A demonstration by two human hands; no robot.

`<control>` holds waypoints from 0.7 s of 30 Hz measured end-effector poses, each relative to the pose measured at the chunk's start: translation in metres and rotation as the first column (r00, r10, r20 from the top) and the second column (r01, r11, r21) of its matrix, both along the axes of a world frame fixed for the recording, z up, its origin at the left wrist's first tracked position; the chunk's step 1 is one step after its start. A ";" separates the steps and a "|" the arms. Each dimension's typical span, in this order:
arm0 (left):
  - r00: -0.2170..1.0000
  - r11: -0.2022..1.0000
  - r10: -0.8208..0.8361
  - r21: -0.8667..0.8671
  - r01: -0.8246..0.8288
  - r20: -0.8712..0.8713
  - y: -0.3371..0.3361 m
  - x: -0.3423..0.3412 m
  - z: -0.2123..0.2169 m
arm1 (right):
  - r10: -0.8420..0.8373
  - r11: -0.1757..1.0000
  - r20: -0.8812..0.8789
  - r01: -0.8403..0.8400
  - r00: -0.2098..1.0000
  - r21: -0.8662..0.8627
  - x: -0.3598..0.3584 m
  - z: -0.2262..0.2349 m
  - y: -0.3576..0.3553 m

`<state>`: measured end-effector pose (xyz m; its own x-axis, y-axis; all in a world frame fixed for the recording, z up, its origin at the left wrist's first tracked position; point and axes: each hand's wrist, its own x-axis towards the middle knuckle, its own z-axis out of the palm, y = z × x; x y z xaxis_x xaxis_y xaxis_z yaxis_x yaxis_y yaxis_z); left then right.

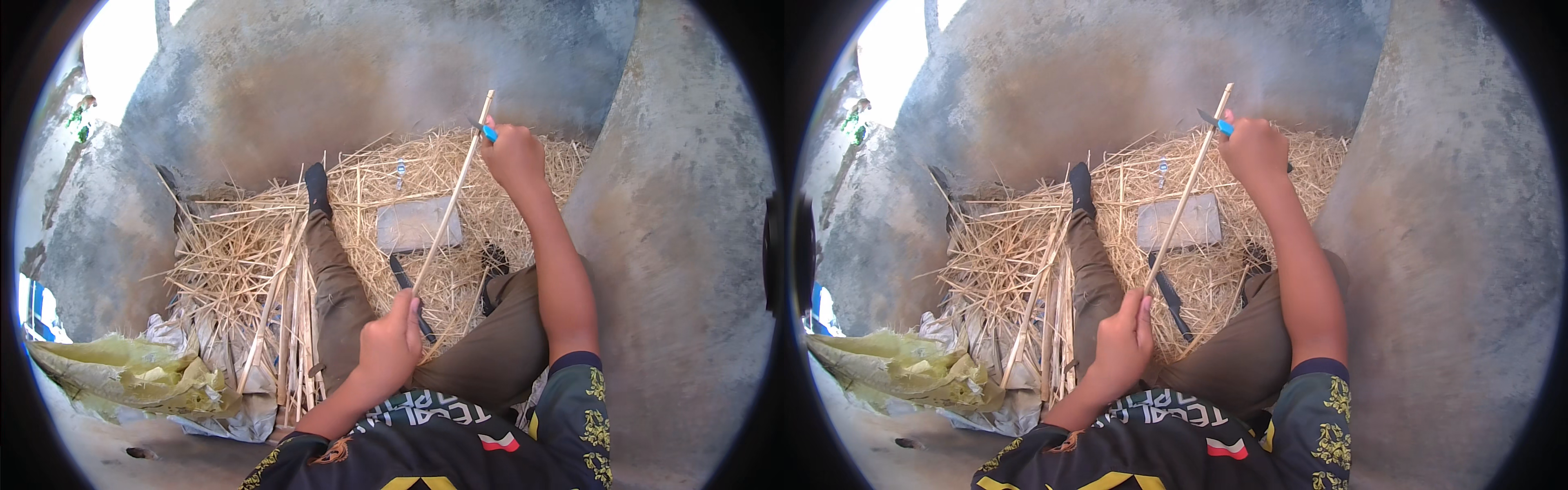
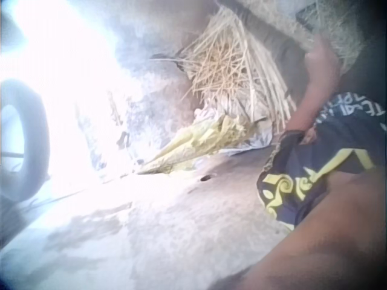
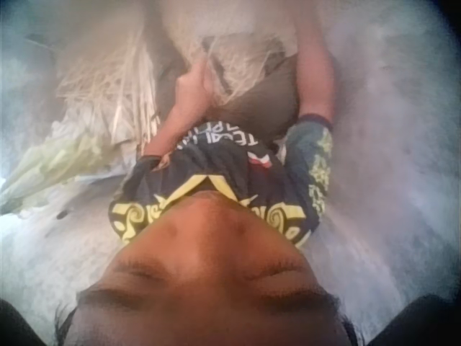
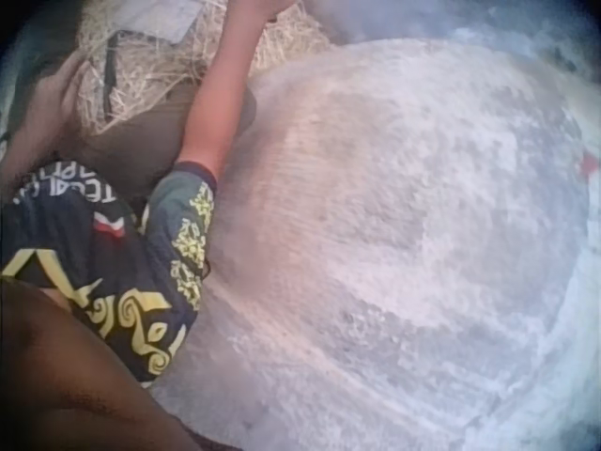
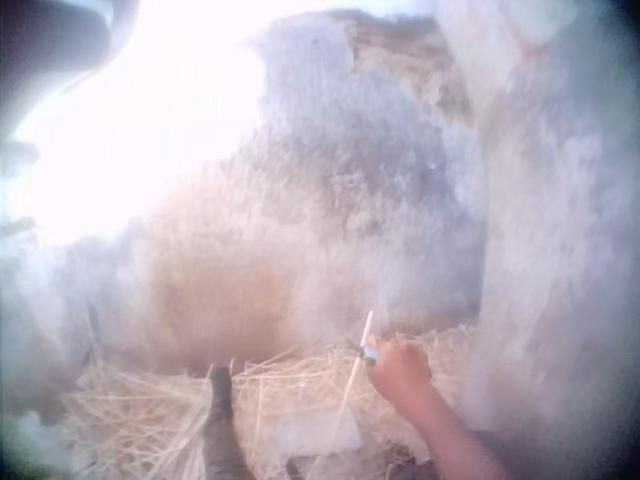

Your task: The person sits on a straw-covered floor and uses a utility knife to sharpen the ends of thin wooden sticks. They repeatedly hold a stick in one hand and scrape the blade along its length to create a pointed tip, then set the stick aside.

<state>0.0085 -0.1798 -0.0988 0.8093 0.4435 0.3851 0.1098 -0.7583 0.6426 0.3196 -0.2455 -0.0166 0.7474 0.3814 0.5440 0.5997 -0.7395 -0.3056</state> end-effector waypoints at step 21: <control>0.986 0.968 0.168 0.188 -0.167 0.010 0.034 0.014 -0.021 | 0.207 0.977 0.285 -0.185 0.936 -0.101 -0.026 -0.068 0.070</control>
